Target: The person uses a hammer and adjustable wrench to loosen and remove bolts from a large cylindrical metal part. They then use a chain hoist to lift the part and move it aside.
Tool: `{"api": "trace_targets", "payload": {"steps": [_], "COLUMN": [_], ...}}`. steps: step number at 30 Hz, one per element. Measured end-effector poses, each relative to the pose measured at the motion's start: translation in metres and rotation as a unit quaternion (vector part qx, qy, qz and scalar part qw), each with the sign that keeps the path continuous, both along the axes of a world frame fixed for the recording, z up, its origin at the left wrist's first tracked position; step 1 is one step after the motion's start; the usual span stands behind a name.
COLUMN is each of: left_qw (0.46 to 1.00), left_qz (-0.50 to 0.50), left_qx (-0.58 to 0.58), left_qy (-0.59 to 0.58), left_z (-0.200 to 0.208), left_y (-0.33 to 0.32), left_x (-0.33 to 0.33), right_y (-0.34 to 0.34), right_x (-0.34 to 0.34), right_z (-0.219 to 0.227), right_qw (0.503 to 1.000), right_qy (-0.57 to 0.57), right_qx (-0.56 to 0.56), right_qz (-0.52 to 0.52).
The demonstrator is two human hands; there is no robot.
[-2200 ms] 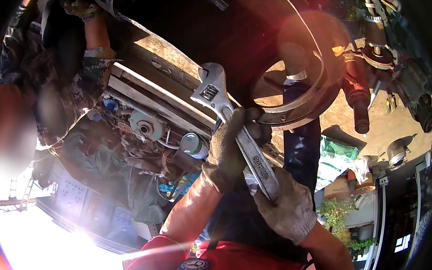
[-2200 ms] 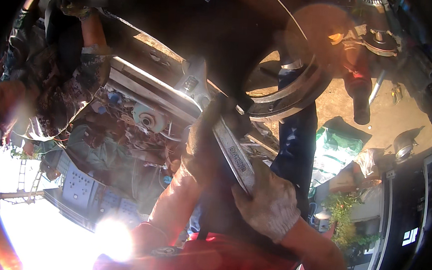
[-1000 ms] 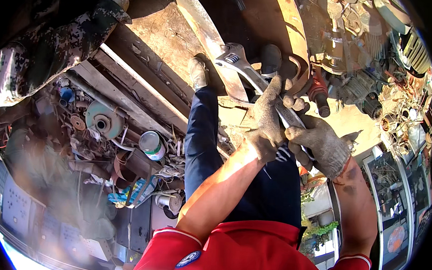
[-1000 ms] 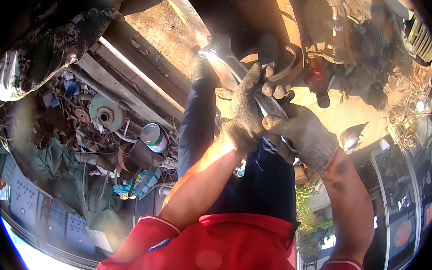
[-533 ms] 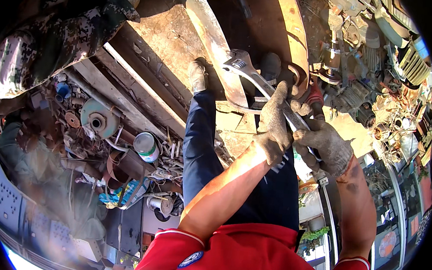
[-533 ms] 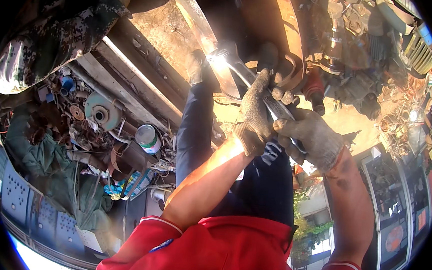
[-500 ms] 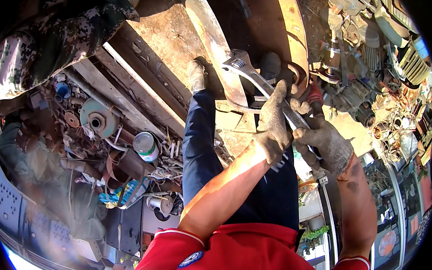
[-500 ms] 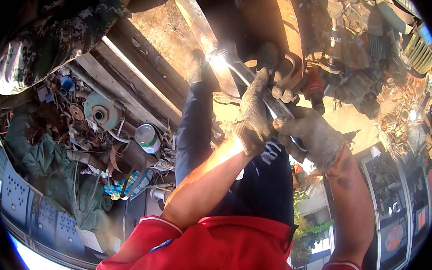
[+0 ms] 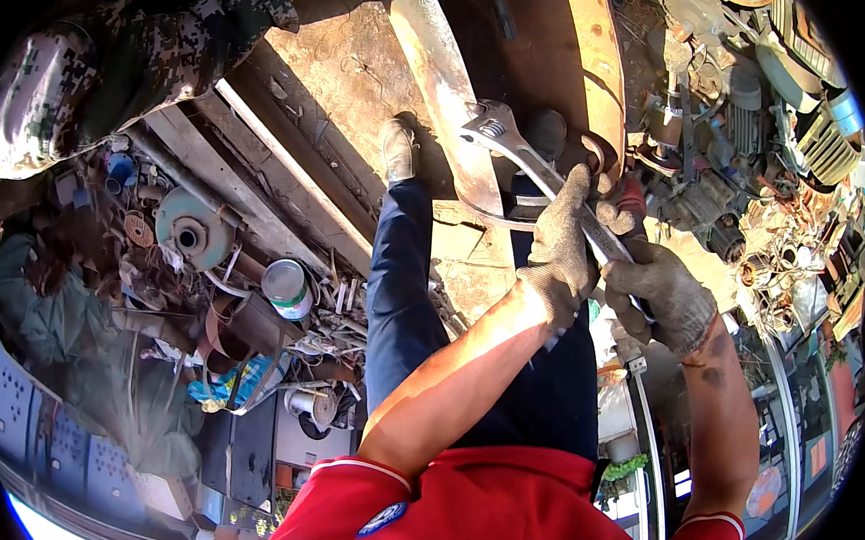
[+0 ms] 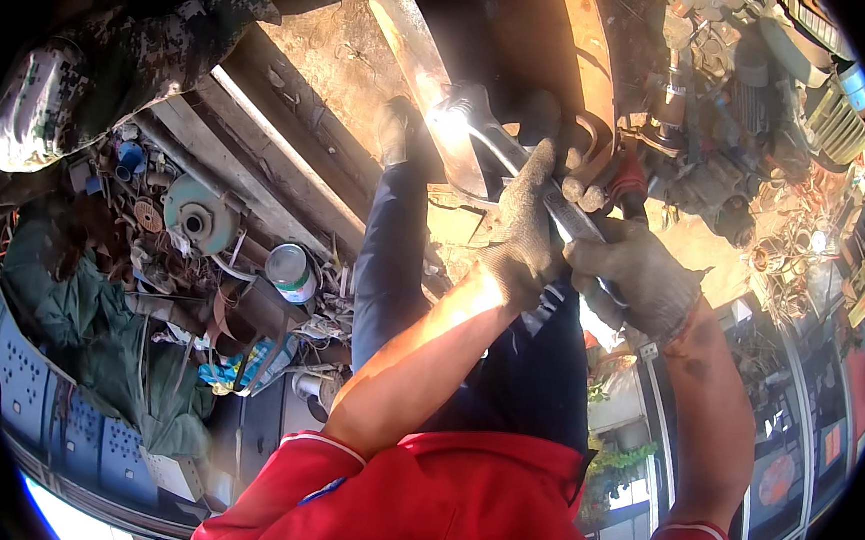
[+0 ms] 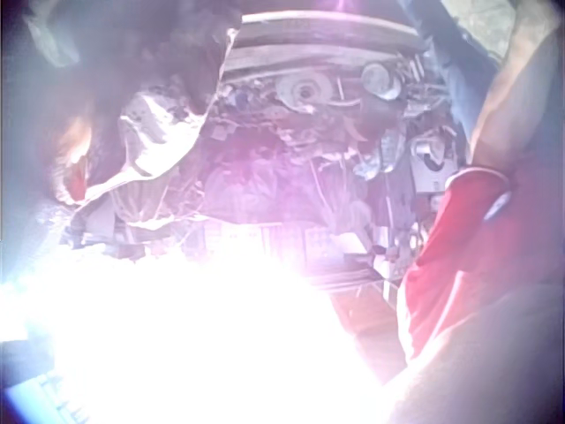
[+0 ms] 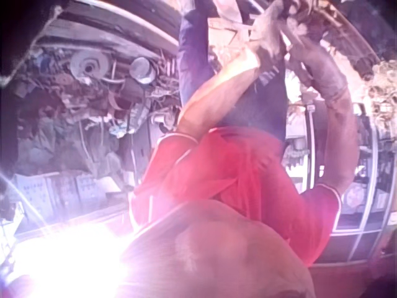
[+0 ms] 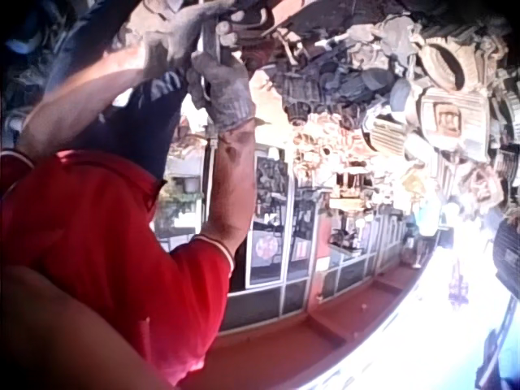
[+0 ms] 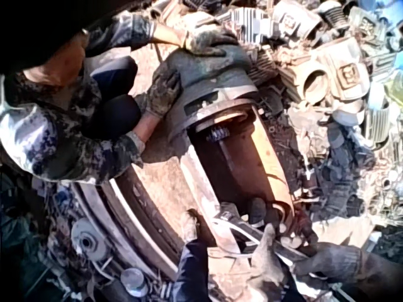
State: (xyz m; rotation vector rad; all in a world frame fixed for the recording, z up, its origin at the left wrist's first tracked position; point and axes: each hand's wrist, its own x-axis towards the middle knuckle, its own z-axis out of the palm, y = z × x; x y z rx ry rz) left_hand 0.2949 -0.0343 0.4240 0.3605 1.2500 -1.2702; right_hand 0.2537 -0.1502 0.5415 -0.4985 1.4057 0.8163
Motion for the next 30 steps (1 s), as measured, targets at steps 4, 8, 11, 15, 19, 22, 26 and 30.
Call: {"api": "trace_targets", "payload": {"steps": [4, 8, 11, 15, 19, 22, 26, 30], "left_qw": [1.000, 1.000, 1.000, 0.997, 0.998, 0.997, 0.997, 0.996], "left_qz": [-0.016, 0.002, 0.004, 0.021, -0.008, -0.078, -0.046, -0.080], "left_qx": [-0.001, -0.013, -0.003, -0.057, -0.041, 0.011, -0.047, -0.020], "left_qy": [0.002, 0.003, -0.007, 0.037, 0.037, 0.012, 0.034, 0.034], "left_z": [-0.003, -0.002, 0.008, 0.021, 0.014, 0.026, 0.014, 0.018], "left_y": [0.003, 0.008, 0.002, 0.014, 0.016, 0.032, 0.062, 0.023], "left_x": [-0.001, 0.001, 0.012, 0.013, 0.013, 0.035, 0.029, 0.031], "right_y": [0.007, 0.008, 0.009, 0.025, 0.031, 0.055, 0.086, 0.048], "right_x": [-0.004, 0.008, 0.011, 0.007, 0.019, 0.044, 0.030, 0.024], "right_z": [-0.002, 0.002, 0.001, -0.004, -0.001, 0.011, 0.000, -0.006], "right_qw": [0.998, 0.999, 1.000, 0.998, 0.996, 0.996, 0.994, 0.993], "right_qy": [-0.047, 0.002, 0.002, 0.035, 0.030, 0.037, 0.080, 0.059], "right_qx": [-0.045, -0.019, -0.015, -0.056, -0.081, -0.078, -0.077, -0.105], "right_qz": [0.011, -0.027, -0.021, 0.003, 0.032, 0.025, 0.025, 0.020]}}
